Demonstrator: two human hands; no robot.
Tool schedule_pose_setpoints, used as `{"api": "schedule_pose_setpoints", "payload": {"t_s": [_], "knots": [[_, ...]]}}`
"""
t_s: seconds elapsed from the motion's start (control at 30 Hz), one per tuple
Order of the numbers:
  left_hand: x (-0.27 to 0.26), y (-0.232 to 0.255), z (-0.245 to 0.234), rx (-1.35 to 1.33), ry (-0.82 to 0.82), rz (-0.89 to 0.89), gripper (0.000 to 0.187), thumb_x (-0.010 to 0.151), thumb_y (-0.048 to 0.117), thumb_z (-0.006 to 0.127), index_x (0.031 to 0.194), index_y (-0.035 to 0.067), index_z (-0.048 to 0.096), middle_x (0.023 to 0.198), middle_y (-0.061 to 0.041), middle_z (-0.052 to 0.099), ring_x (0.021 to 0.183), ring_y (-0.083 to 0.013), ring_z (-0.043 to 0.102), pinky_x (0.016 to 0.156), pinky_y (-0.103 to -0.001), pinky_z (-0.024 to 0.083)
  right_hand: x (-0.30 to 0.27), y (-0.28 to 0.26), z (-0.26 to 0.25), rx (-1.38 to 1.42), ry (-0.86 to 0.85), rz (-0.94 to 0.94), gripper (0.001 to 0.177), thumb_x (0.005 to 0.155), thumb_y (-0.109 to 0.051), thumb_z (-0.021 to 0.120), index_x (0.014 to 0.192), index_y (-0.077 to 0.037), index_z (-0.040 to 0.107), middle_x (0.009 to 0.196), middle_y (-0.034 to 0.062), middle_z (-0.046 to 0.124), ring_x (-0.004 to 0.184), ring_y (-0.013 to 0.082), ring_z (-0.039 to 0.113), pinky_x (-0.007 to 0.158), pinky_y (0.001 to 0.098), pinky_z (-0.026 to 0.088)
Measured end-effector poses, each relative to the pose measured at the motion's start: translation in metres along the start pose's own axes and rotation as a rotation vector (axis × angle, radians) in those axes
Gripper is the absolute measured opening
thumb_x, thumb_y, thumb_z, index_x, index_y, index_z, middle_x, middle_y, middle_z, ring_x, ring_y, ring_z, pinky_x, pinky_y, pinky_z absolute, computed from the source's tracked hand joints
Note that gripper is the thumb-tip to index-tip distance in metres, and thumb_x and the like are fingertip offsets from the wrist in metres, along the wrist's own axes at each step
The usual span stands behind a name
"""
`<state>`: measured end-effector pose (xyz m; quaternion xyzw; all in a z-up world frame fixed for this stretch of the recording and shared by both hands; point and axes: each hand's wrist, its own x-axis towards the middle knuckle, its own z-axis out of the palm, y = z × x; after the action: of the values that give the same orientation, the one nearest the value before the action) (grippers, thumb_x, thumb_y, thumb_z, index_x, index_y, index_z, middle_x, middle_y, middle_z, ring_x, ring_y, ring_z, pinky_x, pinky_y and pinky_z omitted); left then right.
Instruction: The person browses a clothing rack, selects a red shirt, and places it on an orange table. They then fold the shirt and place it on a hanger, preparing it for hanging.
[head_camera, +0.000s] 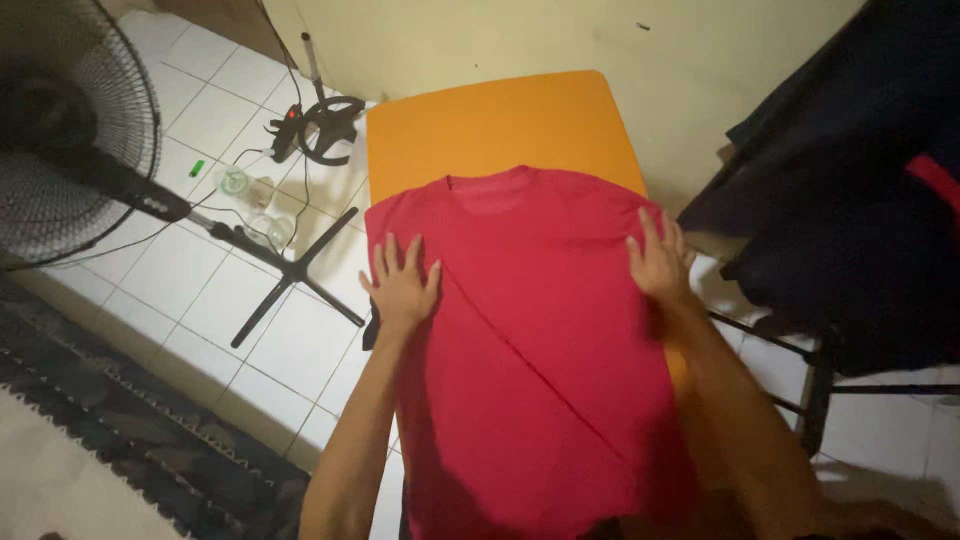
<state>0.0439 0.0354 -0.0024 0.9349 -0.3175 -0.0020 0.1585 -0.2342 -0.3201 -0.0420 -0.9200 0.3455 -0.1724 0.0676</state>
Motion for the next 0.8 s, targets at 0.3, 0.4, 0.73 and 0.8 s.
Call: {"api": "schedule_pose_setpoints", "payload": {"t_s": [0.3, 0.4, 0.73, 0.8], "knots": [[0.016, -0.002, 0.001, -0.049, 0.021, -0.037, 0.074, 0.092, 0.056, 0.058, 0.158, 0.026, 0.04, 0.169, -0.018, 0.02, 0.154, -0.0408, 0.019, 0.112, -0.065, 0.028, 0.074, 0.109, 0.031, 0.413, 0.036, 0.088, 0.029, 0.1, -0.03, 0.077, 0.105, -0.001, 0.072, 0.087, 0.0149, 0.068, 0.079, 0.0221, 0.063, 0.075, 0.0376, 0.052], [0.011, 0.0, 0.004, -0.069, 0.096, -0.023, 0.071, 0.096, 0.053, 0.06, 0.158, 0.024, 0.042, 0.169, -0.019, 0.023, 0.154, -0.0416, 0.024, 0.112, -0.063, 0.032, 0.096, 0.113, 0.031, 0.512, 0.158, 0.017, 0.033, 0.112, -0.023, 0.073, 0.093, 0.003, 0.064, 0.076, 0.0125, 0.058, 0.073, 0.0181, 0.051, 0.068, 0.0334, 0.043], [0.011, 0.004, -0.004, -0.108, 0.143, -0.021, 0.07, 0.094, 0.05, 0.063, 0.155, 0.02, 0.046, 0.167, -0.022, 0.027, 0.152, -0.0424, 0.028, 0.109, -0.062, 0.036, 0.051, 0.149, 0.03, 0.814, -0.267, 0.251, 0.022, 0.097, -0.028, 0.074, 0.097, -0.006, 0.071, 0.08, -0.001, 0.064, 0.07, 0.0085, 0.055, 0.062, 0.0288, 0.046], [0.012, 0.006, -0.003, -0.101, 0.135, -0.03, 0.071, 0.094, 0.05, 0.063, 0.156, 0.021, 0.046, 0.166, -0.022, 0.027, 0.152, -0.0421, 0.028, 0.109, -0.062, 0.036, 0.033, 0.162, 0.023, 0.709, -0.382, 0.104, 0.024, 0.096, -0.028, 0.075, 0.093, -0.004, 0.074, 0.082, -0.0027, 0.066, 0.075, 0.0052, 0.057, 0.066, 0.026, 0.047]]}}
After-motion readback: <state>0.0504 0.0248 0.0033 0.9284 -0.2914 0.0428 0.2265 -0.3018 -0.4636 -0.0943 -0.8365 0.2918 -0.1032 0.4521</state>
